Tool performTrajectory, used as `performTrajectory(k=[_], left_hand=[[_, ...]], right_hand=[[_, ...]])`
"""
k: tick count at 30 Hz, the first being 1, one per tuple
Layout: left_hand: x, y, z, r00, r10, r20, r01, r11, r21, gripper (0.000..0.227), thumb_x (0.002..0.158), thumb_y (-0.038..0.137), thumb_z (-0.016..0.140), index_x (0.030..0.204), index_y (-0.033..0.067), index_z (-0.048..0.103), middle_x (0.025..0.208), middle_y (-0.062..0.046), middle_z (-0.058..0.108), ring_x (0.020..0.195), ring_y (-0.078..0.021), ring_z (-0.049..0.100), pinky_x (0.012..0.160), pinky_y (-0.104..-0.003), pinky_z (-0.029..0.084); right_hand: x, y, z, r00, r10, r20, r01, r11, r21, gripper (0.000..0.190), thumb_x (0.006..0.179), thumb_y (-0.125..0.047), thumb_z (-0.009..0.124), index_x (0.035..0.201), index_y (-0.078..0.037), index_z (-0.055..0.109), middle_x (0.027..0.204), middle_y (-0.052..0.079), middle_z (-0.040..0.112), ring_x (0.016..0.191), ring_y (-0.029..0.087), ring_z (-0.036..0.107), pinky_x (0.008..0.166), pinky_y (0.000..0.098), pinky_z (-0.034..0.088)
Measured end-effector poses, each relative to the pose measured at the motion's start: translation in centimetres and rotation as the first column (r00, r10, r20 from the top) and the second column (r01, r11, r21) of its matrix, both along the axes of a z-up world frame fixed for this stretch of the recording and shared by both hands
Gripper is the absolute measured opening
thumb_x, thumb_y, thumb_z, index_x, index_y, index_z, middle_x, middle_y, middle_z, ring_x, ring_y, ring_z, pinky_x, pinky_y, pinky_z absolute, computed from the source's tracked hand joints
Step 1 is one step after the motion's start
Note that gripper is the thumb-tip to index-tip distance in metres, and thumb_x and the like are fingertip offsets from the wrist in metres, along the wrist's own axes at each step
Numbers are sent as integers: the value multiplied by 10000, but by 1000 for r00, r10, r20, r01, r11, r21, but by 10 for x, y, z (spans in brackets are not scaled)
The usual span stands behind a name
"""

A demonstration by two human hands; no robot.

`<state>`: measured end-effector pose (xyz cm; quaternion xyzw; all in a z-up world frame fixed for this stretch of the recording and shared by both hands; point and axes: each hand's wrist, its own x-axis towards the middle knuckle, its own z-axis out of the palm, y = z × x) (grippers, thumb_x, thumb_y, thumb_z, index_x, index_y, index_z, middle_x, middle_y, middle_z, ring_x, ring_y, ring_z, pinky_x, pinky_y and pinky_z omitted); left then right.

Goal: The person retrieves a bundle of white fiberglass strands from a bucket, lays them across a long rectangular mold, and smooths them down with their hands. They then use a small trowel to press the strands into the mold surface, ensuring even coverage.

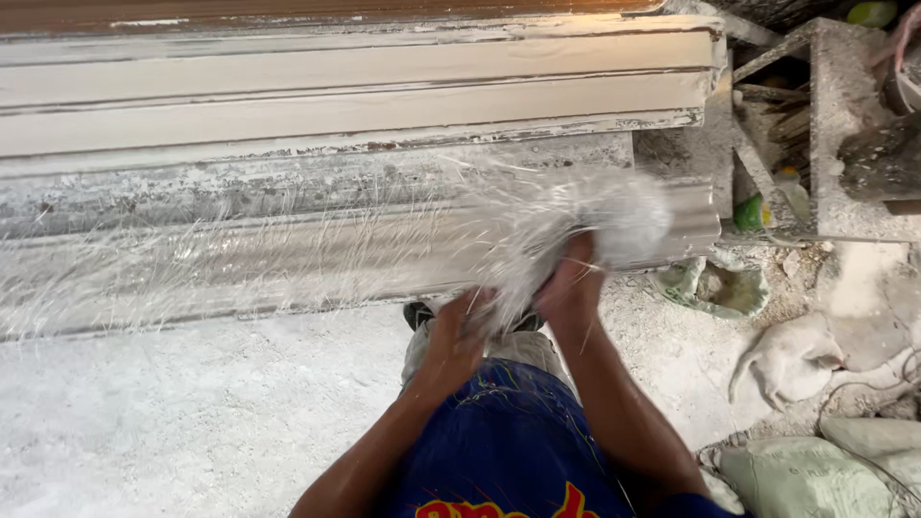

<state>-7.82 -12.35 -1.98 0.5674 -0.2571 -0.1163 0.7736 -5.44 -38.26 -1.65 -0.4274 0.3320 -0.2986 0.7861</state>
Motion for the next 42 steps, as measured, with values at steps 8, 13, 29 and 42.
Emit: performTrajectory(k=[8,13,29,42], left_hand=[[45,8,-21,820,49,571,-567,215,796,349,1059,176,429,1282,-21,611,1197,-214,677,1124,-351,668,817,-493,620],[-6,-77,43,876,271,398,-482,479,733,497,1139,300,428,1449,-88,455,1448,-315,519,1278,-413,591,957,-477,592],[5,-139,42,853,217,476,-494,36,869,353,1119,248,445,1020,2,676,1249,-230,683,1104,-331,633,946,-529,489],[12,-155,2,782,146,605,-623,156,767,268,1049,99,494,1184,56,722,1099,-134,745,926,-240,679,764,-404,595]], right_hand=[[34,-175,99,987,-44,152,105,901,-422,504,1095,-473,424,1388,-70,500,1197,104,649,993,174,659,810,322,593],[17,-144,44,990,138,11,-133,974,-184,512,1071,-479,439,1371,-70,506,1174,121,658,973,196,665,810,352,603],[26,-242,92,980,191,60,-190,981,-35,685,1037,-589,343,1416,-45,512,1161,172,607,1001,284,636,909,478,597],[32,-331,88,976,158,147,-121,965,-233,689,1055,-564,374,1490,-32,428,1313,224,504,1152,360,573,959,556,528]])
